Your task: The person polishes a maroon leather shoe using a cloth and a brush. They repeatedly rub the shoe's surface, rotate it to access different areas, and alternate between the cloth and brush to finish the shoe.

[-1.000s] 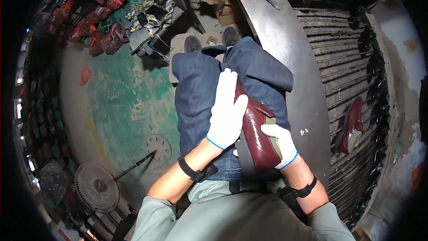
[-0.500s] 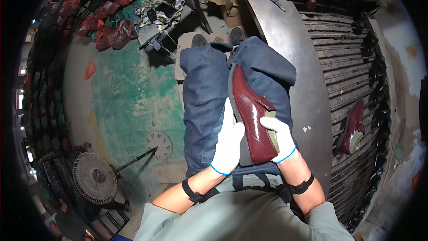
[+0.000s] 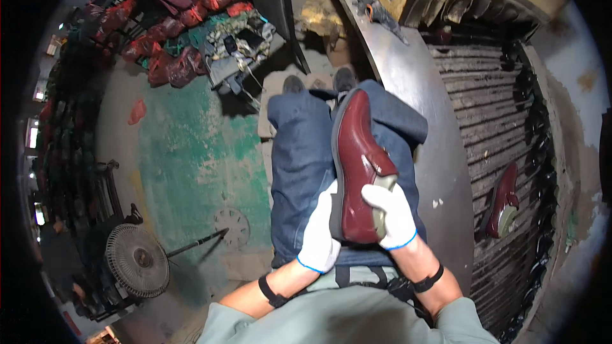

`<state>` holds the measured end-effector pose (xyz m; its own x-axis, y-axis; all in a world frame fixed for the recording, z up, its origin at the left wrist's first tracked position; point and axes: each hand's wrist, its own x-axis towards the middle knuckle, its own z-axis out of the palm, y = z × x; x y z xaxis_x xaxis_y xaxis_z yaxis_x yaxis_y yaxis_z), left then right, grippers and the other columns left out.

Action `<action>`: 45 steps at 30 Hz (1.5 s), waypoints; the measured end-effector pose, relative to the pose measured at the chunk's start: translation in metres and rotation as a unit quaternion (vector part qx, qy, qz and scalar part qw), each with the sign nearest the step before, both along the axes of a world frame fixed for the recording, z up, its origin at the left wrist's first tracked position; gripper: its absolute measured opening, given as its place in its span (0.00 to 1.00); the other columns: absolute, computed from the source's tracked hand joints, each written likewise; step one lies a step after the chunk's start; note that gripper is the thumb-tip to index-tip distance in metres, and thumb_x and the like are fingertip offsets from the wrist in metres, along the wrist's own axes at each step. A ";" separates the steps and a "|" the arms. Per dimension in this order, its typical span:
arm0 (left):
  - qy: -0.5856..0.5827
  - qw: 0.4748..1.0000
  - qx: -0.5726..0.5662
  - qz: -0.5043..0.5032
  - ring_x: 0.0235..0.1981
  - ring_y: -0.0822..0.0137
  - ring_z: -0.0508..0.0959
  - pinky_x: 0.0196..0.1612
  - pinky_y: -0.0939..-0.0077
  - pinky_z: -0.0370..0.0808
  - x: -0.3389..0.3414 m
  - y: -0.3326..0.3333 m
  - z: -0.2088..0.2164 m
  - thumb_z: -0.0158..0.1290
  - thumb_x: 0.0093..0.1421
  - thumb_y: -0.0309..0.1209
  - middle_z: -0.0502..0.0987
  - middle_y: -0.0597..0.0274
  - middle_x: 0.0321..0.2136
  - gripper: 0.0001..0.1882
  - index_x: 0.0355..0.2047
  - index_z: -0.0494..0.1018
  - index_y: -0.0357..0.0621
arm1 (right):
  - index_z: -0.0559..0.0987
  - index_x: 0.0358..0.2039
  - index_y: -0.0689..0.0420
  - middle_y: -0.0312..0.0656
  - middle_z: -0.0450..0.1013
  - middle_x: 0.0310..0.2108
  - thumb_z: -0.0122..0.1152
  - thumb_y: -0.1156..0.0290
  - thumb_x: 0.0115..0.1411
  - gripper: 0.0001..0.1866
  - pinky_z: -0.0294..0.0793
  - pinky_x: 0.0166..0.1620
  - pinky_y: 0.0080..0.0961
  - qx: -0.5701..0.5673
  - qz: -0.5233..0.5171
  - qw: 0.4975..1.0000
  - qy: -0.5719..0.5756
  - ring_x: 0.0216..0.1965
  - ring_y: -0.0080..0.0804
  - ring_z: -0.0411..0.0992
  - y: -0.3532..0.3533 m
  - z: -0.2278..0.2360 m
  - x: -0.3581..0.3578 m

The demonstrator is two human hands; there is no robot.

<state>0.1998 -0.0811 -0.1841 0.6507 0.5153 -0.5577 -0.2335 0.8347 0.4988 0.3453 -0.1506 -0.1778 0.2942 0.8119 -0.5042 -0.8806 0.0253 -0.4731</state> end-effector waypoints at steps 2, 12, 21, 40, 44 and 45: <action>-0.041 0.987 -0.152 0.026 0.73 0.56 0.72 0.78 0.59 0.65 0.001 0.011 0.000 0.36 0.86 0.45 0.70 0.55 0.74 0.29 0.78 0.63 0.42 | 0.62 0.78 0.63 0.46 0.72 0.68 0.78 0.75 0.60 0.49 0.74 0.70 0.37 -0.015 -0.026 0.992 -0.120 0.66 0.35 0.74 0.009 0.006 -0.010; -0.011 0.995 -0.102 -0.006 0.65 0.55 0.78 0.70 0.57 0.75 0.015 -0.004 -0.040 0.38 0.83 0.36 0.78 0.52 0.65 0.22 0.70 0.70 0.44 | 0.52 0.82 0.68 0.54 0.76 0.67 0.85 0.70 0.51 0.65 0.76 0.68 0.35 -0.081 -0.020 0.816 -0.572 0.64 0.41 0.79 0.010 0.025 -0.032; -0.073 0.954 0.285 -0.052 0.72 0.60 0.71 0.78 0.62 0.64 0.042 0.098 -0.005 0.54 0.78 0.51 0.71 0.52 0.73 0.40 0.79 0.60 0.37 | 0.63 0.75 0.68 0.54 0.79 0.61 0.85 0.72 0.51 0.55 0.80 0.63 0.37 -0.048 -0.016 0.769 -0.637 0.58 0.43 0.81 -0.004 0.022 -0.020; 0.055 0.913 0.398 -0.071 0.52 0.55 0.87 0.62 0.56 0.82 0.069 0.138 0.031 0.69 0.64 0.27 0.86 0.45 0.54 0.28 0.62 0.73 0.35 | 0.60 0.79 0.60 0.73 0.61 0.72 0.82 0.61 0.52 0.58 0.72 0.69 0.57 -0.096 0.090 0.717 -0.685 0.68 0.75 0.67 -0.018 -0.009 -0.008; 0.076 0.876 0.466 -0.103 0.57 0.58 0.84 0.65 0.61 0.79 0.081 0.142 0.029 0.66 0.67 0.27 0.84 0.45 0.58 0.31 0.69 0.70 0.35 | 0.61 0.79 0.60 0.65 0.67 0.70 0.83 0.62 0.52 0.58 0.73 0.70 0.48 -0.084 0.094 0.784 -0.607 0.67 0.64 0.72 -0.019 0.013 0.014; 0.090 0.866 0.478 -0.115 0.60 0.59 0.82 0.66 0.61 0.78 0.090 0.143 0.033 0.65 0.68 0.27 0.82 0.45 0.61 0.33 0.71 0.68 0.35 | 0.61 0.79 0.60 0.63 0.69 0.70 0.83 0.63 0.52 0.58 0.74 0.70 0.46 -0.085 0.093 0.806 -0.578 0.67 0.61 0.74 -0.020 0.019 0.021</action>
